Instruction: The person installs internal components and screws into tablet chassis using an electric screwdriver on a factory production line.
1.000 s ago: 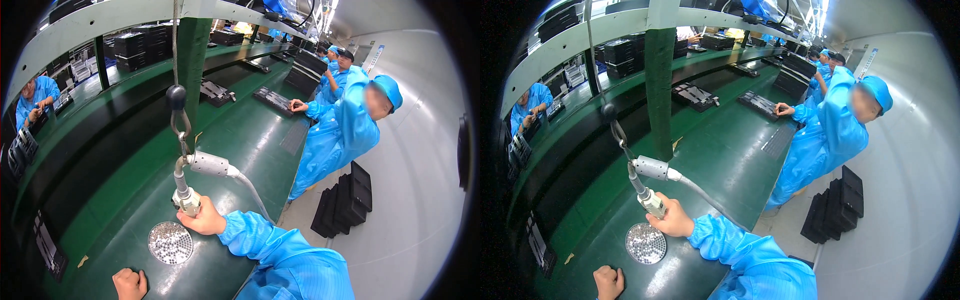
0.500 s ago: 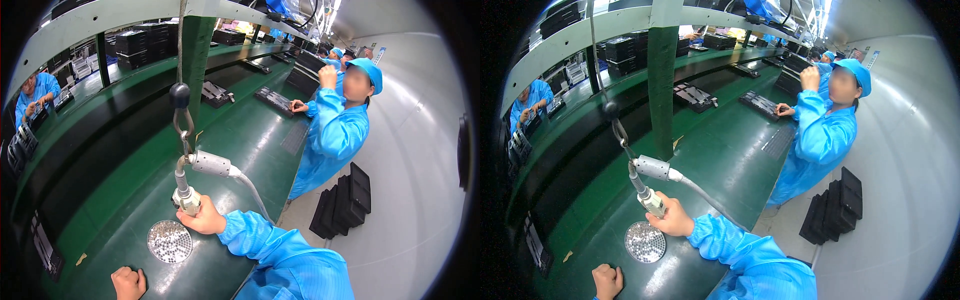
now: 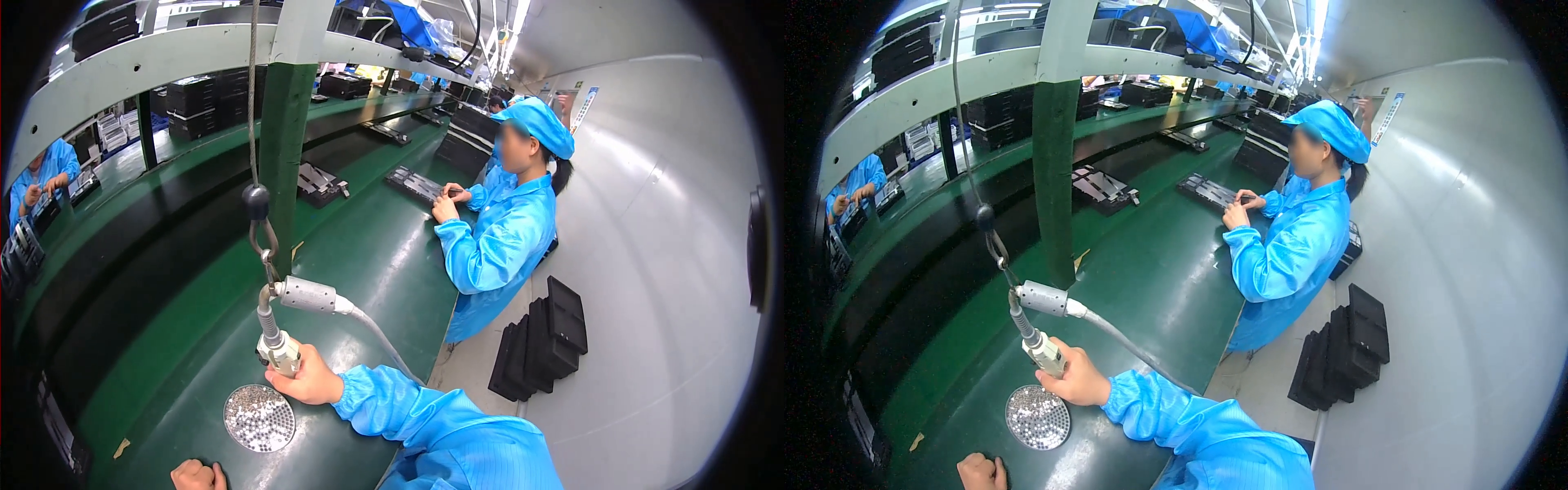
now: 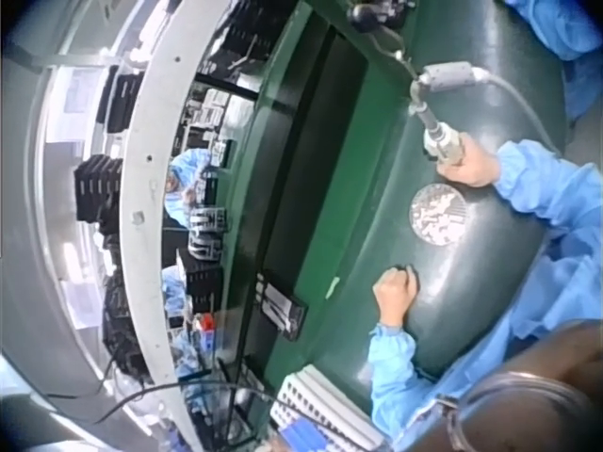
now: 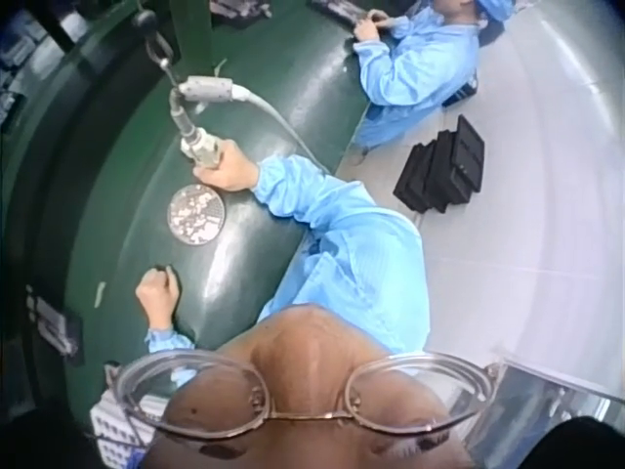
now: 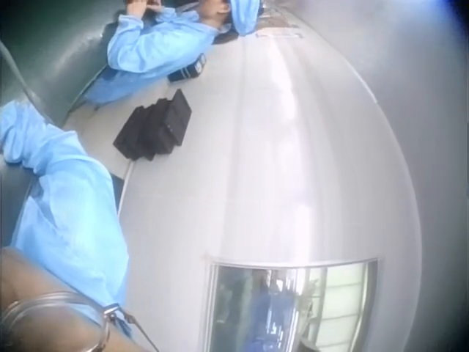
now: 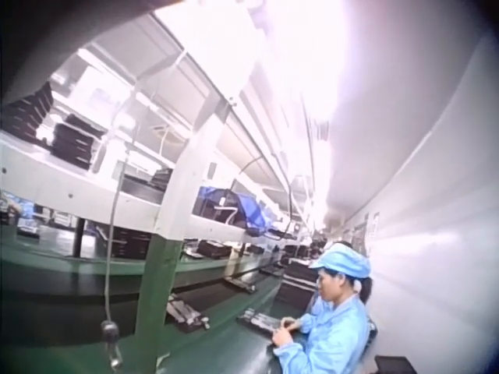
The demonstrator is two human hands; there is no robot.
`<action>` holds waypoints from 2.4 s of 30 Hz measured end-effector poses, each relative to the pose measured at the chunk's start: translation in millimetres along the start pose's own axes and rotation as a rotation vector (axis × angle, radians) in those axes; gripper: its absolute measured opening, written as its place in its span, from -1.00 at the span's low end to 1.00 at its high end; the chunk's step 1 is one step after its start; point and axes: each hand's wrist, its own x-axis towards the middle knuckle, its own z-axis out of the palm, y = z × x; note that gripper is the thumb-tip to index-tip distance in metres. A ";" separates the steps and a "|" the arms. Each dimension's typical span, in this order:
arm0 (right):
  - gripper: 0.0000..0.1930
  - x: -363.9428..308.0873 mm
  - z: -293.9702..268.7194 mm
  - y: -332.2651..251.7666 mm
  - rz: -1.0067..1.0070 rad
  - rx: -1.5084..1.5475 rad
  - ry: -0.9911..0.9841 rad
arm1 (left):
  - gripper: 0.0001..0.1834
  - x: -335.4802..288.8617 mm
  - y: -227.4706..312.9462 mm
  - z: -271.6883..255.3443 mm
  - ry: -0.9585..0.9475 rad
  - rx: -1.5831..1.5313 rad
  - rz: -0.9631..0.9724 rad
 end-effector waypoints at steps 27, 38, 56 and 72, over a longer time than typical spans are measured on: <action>-0.66 -1.6 0.9 2.0 0.015 -0.008 0.004 | -0.67 2.5 2.3 -2.1 -0.001 0.003 -0.017; -0.67 -2.0 0.4 0.4 0.028 -0.032 -0.007 | -0.67 2.1 2.2 -1.5 0.008 -0.003 -0.012; -0.60 -1.5 0.6 0.9 0.045 0.015 -0.034 | -0.70 2.4 1.5 -2.8 -0.007 -0.003 -0.030; -0.57 -2.1 3.0 4.0 0.017 0.002 -0.016 | -0.69 -0.4 -0.5 -0.1 0.013 -0.025 -0.030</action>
